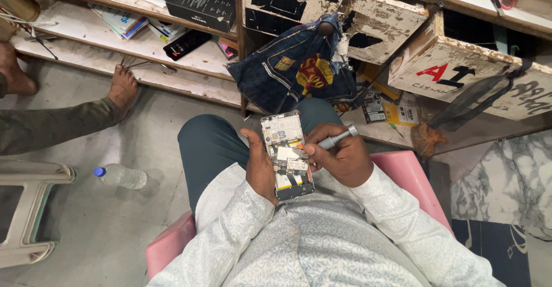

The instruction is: The person cleans the internal components of a disassembled smartphone using a small brush and a spray bottle. They repeatedly brush and spray the circuit board and battery area while holding the device in their lap.

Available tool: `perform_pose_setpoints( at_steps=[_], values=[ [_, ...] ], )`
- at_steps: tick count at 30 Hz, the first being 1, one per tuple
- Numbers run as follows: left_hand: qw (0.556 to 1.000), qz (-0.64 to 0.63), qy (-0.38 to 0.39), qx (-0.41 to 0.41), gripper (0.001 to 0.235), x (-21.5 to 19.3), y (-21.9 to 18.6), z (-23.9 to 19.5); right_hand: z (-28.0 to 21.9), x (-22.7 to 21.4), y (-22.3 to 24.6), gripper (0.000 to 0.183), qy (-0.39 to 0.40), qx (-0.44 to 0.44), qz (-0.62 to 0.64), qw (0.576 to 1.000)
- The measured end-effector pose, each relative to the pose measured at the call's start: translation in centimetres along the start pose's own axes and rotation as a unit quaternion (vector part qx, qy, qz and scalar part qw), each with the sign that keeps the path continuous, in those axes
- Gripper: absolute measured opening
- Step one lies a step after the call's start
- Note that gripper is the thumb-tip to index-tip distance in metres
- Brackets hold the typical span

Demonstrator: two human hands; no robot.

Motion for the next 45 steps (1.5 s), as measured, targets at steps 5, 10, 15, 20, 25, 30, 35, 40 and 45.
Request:
perform_pose_setpoints(
  at_steps=[5, 10, 15, 20, 25, 30, 35, 40, 45],
  values=[
    [1.000, -0.001, 0.017, 0.005, 0.100, -0.6, 0.5, 0.3, 0.0, 0.0, 0.2, 0.014, 0.003, -0.014, 0.012, 1.000],
    [0.997, -0.038, 0.071, 0.020, 0.096, -0.9, 1.2, 1.3, 0.0, -0.5, -0.2, 0.013, 0.008, -0.042, -0.027, 0.999],
    [0.998, -0.046, 0.046, 0.026, 0.097, -1.0, 1.4, 1.1, -0.3, -1.1, -1.6, 0.011, -0.017, -0.023, -0.021, 0.999],
    [0.998, -0.013, 0.051, 0.030, 0.103, -0.1, 0.2, 0.5, -0.2, -1.3, -1.8, 0.010, -0.014, -0.018, 0.035, 0.999],
    [0.998, -0.013, 0.045, 0.031, 0.105, 0.7, -0.3, -0.2, -0.6, -1.5, -2.2, 0.012, -0.024, -0.006, 0.036, 0.999],
    [0.998, -0.016, 0.046, 0.035, 0.102, 1.6, -0.9, -0.9, -0.4, -1.6, -2.1, 0.017, -0.038, 0.001, 0.012, 0.999],
    [0.992, -0.078, 0.085, 0.052, 0.102, 1.9, -1.2, -1.2, -0.4, -2.1, -1.9, 0.028, -0.077, 0.039, 0.170, 0.982],
    [0.984, -0.088, 0.134, 0.076, 0.104, 2.4, -1.6, -1.7, -0.7, -2.0, -0.3, 0.031, -0.099, 0.037, 0.270, 0.957],
    [0.986, -0.075, 0.131, 0.065, 0.104, 3.0, -1.6, -2.4, -0.4, -1.0, 2.0, 0.024, -0.114, 0.042, 0.184, 0.975]
  ],
)
Point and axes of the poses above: each hand's wrist, its own z-axis towards the middle knuckle, its own x-axis out of the palm, y = z × x, the point moved 7 cm from there along z, towards the middle knuckle, and after that the axes turned 7 degrees about y, right-handed, at the moved point
